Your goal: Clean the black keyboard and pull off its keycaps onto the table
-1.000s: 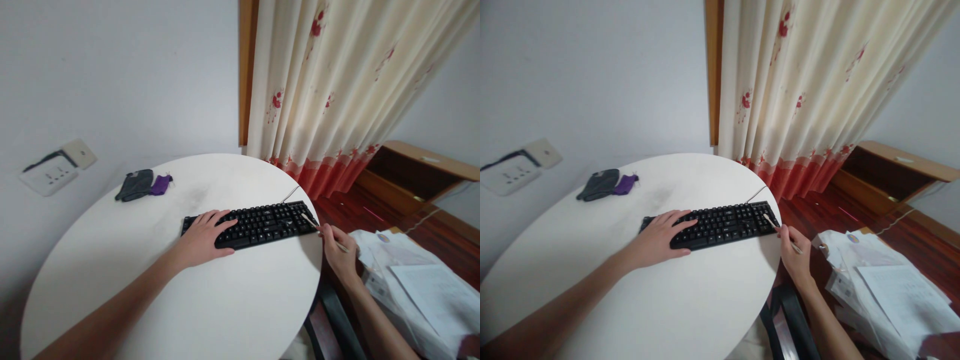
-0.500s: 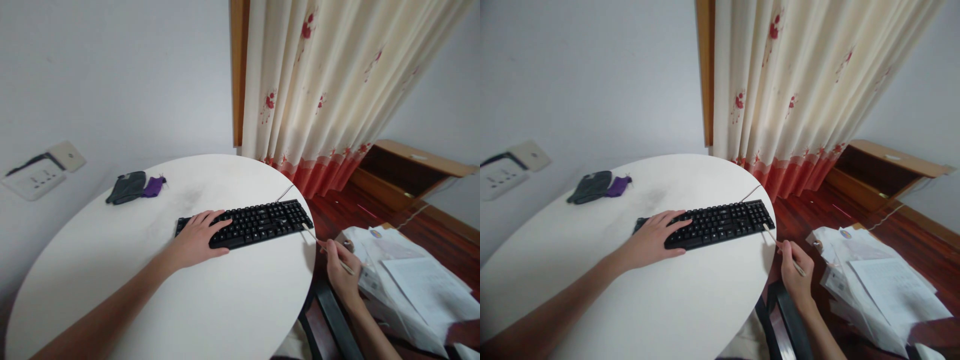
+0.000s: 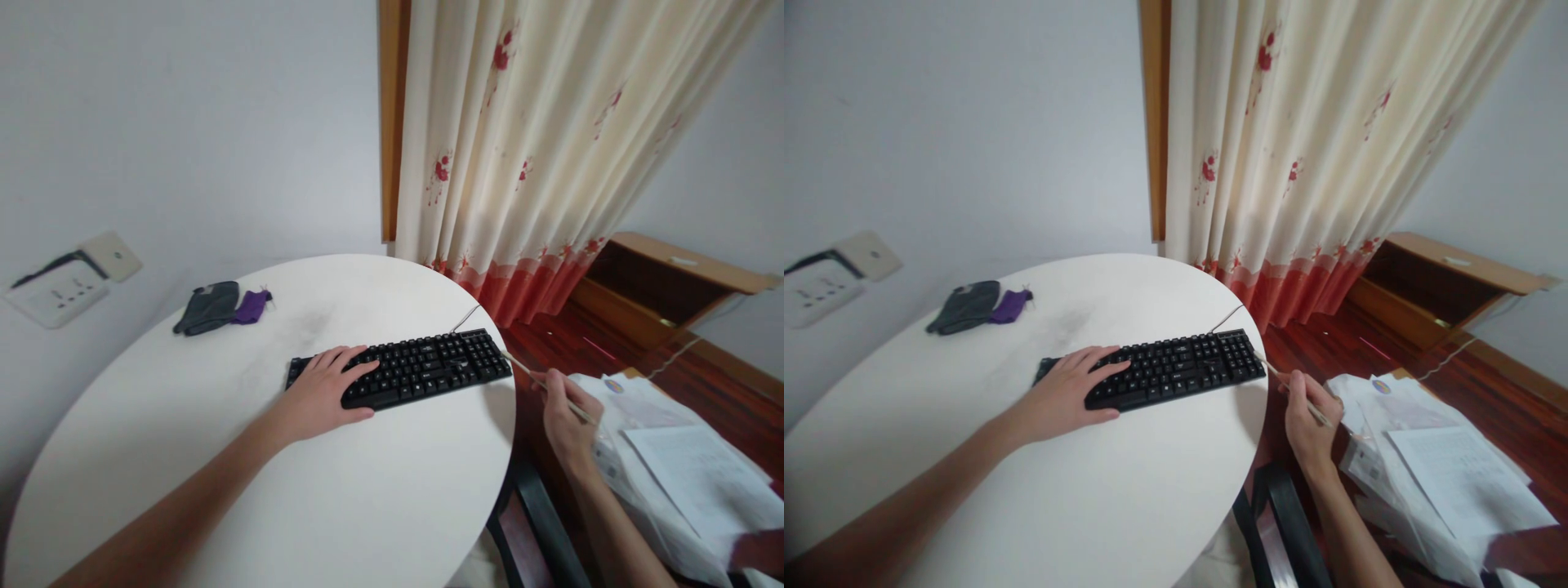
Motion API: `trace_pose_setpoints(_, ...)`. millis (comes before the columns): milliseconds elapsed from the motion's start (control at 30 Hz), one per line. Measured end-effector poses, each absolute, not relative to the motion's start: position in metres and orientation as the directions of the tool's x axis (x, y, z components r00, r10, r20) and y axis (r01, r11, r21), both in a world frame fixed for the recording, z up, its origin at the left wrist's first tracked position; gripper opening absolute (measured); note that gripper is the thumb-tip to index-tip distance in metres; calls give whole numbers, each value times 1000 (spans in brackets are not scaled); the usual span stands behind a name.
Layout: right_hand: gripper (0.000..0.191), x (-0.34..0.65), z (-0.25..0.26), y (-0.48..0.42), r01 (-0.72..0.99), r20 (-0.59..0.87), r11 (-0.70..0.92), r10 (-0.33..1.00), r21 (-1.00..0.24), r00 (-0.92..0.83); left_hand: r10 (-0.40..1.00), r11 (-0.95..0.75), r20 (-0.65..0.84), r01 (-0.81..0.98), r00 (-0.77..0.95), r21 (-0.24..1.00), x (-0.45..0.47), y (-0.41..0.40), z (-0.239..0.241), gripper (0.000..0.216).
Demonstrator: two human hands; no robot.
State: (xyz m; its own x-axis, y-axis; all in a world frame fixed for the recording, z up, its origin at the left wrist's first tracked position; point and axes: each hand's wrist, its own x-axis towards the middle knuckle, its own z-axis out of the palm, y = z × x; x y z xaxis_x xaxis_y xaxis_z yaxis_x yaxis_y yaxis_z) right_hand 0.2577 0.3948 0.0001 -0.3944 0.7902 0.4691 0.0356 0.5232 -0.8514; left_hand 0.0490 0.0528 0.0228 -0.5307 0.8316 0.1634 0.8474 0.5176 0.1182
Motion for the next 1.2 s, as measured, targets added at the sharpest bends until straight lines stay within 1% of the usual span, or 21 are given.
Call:
trace_pose_setpoints(100,39,223,10,403,-32,497,537,755,-843,-427,832,517,165,848,-530,116,48,53,22,71)
trace_pose_setpoints(200,40,192,11,412,-80,493,519,737,-851,-462,833,520,156,847,-532,109,48,53,22,72)
trace_pose_setpoints(367,40,172,5,418,-47,477,546,683,-836,-553,831,523,147,843,-537,123,50,53,23,72)
trace_pose_setpoints(600,41,191,-2,414,-3,462,553,693,-833,-554,828,520,160,843,-537,137,50,52,21,72)
trace_pose_setpoints(1033,48,230,-23,408,72,353,454,774,-888,-525,827,529,150,840,-542,118,50,53,23,72)
trace_pose_setpoints(1133,49,242,-23,401,70,344,436,789,-897,-509,827,529,150,841,-541,115,49,53,23,72)
trace_pose_setpoints(1200,49,249,-21,397,88,353,451,792,-888,-497,828,527,155,842,-539,117,48,53,22,72)
